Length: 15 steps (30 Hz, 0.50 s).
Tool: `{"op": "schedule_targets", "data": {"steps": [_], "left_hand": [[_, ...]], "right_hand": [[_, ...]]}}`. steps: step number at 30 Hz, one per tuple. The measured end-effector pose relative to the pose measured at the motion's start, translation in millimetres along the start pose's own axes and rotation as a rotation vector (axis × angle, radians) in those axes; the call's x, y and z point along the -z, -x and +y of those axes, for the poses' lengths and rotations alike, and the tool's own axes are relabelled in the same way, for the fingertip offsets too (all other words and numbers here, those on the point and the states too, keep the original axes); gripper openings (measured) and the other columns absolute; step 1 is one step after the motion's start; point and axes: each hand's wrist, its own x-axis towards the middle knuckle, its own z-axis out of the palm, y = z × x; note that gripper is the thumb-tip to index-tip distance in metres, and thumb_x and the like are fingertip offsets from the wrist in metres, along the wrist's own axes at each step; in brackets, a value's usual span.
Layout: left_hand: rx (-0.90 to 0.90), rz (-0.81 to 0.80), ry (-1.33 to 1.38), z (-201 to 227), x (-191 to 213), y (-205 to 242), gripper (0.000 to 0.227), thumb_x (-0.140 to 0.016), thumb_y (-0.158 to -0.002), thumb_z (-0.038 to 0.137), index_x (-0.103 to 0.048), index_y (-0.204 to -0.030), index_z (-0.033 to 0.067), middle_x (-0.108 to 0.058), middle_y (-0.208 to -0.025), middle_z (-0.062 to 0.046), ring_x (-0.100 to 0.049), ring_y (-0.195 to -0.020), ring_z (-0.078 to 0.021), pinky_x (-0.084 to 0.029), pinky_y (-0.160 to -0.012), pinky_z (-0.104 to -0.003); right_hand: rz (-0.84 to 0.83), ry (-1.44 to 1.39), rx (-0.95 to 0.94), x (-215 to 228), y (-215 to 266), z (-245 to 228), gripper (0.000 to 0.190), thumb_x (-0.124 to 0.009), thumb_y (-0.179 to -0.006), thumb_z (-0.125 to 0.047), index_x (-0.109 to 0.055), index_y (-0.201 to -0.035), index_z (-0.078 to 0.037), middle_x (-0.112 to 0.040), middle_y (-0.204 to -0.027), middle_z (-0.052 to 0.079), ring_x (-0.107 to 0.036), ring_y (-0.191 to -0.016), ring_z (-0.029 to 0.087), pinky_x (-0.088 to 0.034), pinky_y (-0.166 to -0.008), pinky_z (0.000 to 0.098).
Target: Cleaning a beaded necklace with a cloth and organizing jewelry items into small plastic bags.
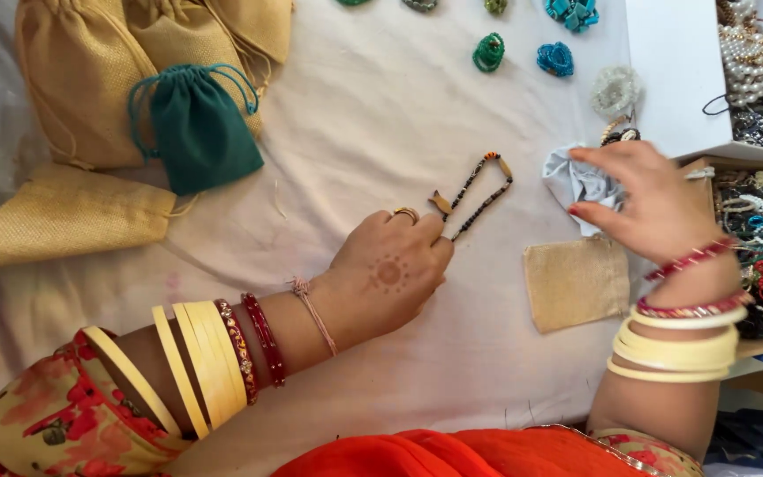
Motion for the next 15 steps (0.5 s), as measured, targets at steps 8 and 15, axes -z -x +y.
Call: {"op": "schedule_targets", "data": {"steps": [8, 15], "left_hand": [[0.024, 0.032, 0.074, 8, -6, 3, 0.006, -0.069, -0.081, 0.013, -0.069, -0.081, 0.0077, -0.065, -0.085, -0.009, -0.065, -0.078, -0.0279, -0.051, -0.07, -0.042], [-0.025, -0.167, 0.11, 15, -18, 13, 0.014, -0.063, -0.082, 0.006, -0.064, -0.096, 0.0053, -0.065, -0.09, -0.013, -0.069, -0.083, -0.0302, -0.056, -0.066, -0.041]], "right_hand": [[0.134, -0.022, -0.005, -16, 1, -29, 0.035, -0.07, -0.088, -0.002, -0.072, -0.121, -0.013, -0.066, -0.115, 0.012, -0.064, -0.109, 0.032, -0.053, -0.097, 0.0419], [0.165, -0.263, 0.546, -45, -17, -105, 0.048, -0.072, -0.076, 0.001, -0.071, -0.121, -0.013, -0.068, -0.119, 0.011, -0.063, -0.113, 0.033, -0.053, -0.096, 0.0469]]}}
